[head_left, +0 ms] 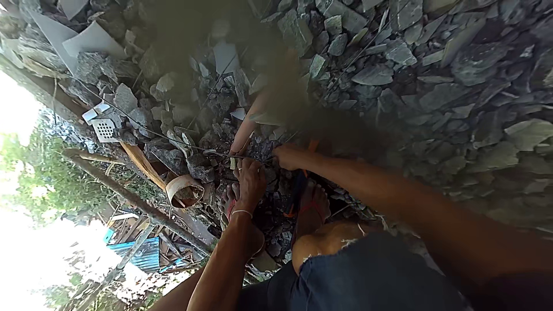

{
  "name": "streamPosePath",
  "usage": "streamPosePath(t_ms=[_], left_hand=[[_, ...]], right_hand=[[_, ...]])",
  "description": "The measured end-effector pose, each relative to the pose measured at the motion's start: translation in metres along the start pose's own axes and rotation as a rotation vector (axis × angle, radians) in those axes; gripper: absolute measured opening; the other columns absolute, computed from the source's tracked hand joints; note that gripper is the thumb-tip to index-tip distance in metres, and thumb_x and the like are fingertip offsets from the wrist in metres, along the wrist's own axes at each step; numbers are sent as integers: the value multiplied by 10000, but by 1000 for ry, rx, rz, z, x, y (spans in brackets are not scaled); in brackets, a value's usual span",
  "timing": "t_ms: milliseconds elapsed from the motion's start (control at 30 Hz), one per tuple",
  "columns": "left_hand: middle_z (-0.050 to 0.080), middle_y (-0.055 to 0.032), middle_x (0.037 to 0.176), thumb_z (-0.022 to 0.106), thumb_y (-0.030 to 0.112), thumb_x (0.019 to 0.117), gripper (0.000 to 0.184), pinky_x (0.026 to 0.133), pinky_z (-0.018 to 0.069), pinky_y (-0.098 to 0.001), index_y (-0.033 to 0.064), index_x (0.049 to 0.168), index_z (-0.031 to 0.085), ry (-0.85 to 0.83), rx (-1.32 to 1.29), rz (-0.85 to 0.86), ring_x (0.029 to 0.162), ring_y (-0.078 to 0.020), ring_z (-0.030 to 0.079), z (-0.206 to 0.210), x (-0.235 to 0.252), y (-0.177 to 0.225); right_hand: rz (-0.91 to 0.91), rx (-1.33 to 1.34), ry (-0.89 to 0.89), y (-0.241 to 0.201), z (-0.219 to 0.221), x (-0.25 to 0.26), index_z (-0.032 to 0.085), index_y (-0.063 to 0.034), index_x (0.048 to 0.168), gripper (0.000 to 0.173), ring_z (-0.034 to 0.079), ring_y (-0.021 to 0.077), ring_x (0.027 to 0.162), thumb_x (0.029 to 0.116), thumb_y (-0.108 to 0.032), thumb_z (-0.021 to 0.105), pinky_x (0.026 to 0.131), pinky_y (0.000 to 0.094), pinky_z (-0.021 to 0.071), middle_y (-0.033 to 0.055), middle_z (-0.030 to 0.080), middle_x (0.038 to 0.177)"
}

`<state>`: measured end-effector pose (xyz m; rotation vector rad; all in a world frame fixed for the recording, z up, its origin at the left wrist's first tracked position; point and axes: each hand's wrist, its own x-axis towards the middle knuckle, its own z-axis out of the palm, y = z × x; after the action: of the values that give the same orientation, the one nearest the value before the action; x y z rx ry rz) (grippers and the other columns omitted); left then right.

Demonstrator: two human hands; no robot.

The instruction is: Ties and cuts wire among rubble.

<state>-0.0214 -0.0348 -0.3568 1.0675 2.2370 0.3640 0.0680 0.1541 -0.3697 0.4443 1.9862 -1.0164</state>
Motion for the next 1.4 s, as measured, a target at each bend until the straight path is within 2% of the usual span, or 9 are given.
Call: streamPosePath(t_ms=[100,267,367,667,900,1000,1200,1300,1400], left_hand=[[639,-79,1074,600,225,978,170,995,419,-574,124,974,737,-14,-61,-34,1125,-298,577,-1,6,-3],[617,-71,1060,607,246,980,164,974,437,-566,130,977,724,-18,-113,-81,1101,-282,572,-2,12,-2],[624,-58,1080,589,262,979,183,1002,433,-558,145,976,729,-32,-102,-97,1128,-273,567,-4,0,-5],[624,-42,1066,583,263,975,183,969,433,-515,164,983,737,44,-59,-45,1116,-255,565,6,-10,-8],[655,-48,1051,591,273,971,198,989,429,-533,155,978,750,48,7,-17,1106,-268,591,3,-8,-10],[653,-72,1052,604,276,971,204,990,433,-559,139,975,754,23,22,-6,1102,-297,596,1,-8,-4],[647,-82,1128,605,278,978,208,1057,411,-575,136,1018,751,-83,72,-84,1189,-313,567,-11,-4,2],[641,-84,1100,593,246,965,190,1006,443,-567,127,982,740,11,31,-76,1158,-313,577,-1,-10,3],[650,-110,1066,590,215,954,198,958,454,-565,102,973,751,107,-4,-73,1107,-325,597,12,-17,4]], right_hand=[[-34,-131,-7,-4,-9,-4,688,-137,1217,247,697,407,971,1018,-226,571,746,625,549,173,713,1026],[-83,-156,-1,-7,-17,-9,685,-116,1165,210,696,399,933,1003,-204,583,742,613,546,169,702,964],[28,-43,94,-13,19,-14,697,-120,1166,233,705,388,895,951,-194,644,734,610,561,160,716,934],[281,164,134,-35,53,-20,636,-118,1203,251,717,363,889,972,-210,600,694,554,571,147,712,935],[317,200,125,-53,57,-22,579,-53,1255,270,714,406,961,1017,-152,497,796,590,553,190,721,974],[287,302,105,-70,65,-32,562,2,1291,325,694,442,1019,1009,-151,512,809,623,559,240,696,1085],[254,278,40,-45,37,-43,612,-56,1280,307,678,444,1068,1025,-215,548,847,651,537,233,698,1118],[109,83,157,-19,5,-38,667,-151,1257,285,704,411,1000,1083,-296,494,795,629,563,180,717,1076],[-86,-100,163,-6,-40,-12,708,-134,1205,233,682,423,1038,1048,-230,565,797,652,556,186,695,1132]])
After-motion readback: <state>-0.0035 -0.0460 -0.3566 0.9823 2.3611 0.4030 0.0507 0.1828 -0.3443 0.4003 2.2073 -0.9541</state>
